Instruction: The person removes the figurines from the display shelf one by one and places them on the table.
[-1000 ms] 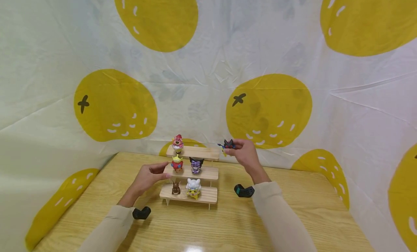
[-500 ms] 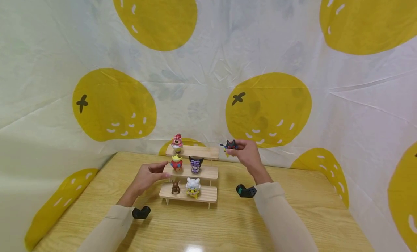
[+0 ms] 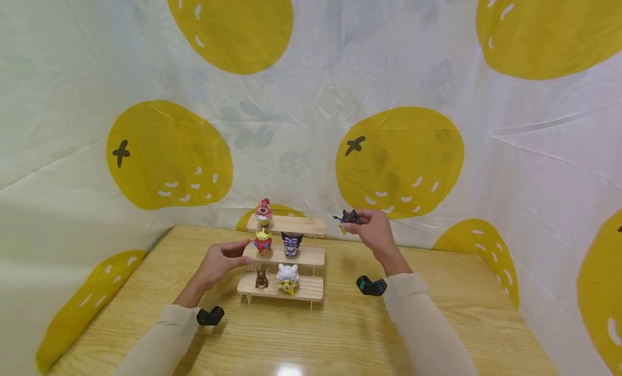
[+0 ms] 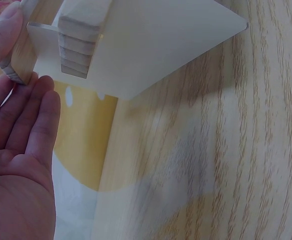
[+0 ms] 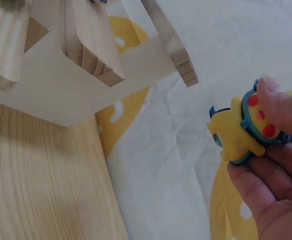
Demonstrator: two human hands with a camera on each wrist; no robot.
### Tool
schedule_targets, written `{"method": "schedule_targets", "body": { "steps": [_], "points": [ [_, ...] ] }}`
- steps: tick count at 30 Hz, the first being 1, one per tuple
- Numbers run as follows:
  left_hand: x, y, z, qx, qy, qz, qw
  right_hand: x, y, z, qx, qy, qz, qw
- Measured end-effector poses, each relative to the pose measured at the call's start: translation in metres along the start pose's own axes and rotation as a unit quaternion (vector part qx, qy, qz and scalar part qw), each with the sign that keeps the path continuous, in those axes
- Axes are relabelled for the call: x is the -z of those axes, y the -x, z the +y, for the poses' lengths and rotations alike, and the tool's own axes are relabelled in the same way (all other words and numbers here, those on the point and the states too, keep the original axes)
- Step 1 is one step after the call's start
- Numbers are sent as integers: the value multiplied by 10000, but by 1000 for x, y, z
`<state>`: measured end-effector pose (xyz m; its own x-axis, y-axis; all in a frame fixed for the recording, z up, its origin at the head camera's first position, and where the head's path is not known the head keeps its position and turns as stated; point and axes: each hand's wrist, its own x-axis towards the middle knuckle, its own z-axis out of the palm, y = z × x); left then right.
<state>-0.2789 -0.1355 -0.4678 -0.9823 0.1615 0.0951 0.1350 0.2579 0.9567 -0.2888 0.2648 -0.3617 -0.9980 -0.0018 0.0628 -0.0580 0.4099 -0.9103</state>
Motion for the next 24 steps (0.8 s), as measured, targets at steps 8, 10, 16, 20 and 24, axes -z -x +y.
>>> {"method": "schedule_targets", "body": {
  "steps": [8,10,16,20,24],
  "points": [
    [-3,-1,1,38,45,-18,10000,8,3,7,32,72,44,10000],
    [-3,-1,1,32,55,3,10000,10,4,8,18,91,66,9999],
    [-3,0,1,-34,-13,62,10000,12,5,11,-75,126,125,9998],
    [-3,0,1,-29,-63,88,9999,13,6,13,-70,105,165,9998],
    [-2,0,1,-15,-99,114,9999,14,6,17,-29,114,159,9998]
  ]
}}
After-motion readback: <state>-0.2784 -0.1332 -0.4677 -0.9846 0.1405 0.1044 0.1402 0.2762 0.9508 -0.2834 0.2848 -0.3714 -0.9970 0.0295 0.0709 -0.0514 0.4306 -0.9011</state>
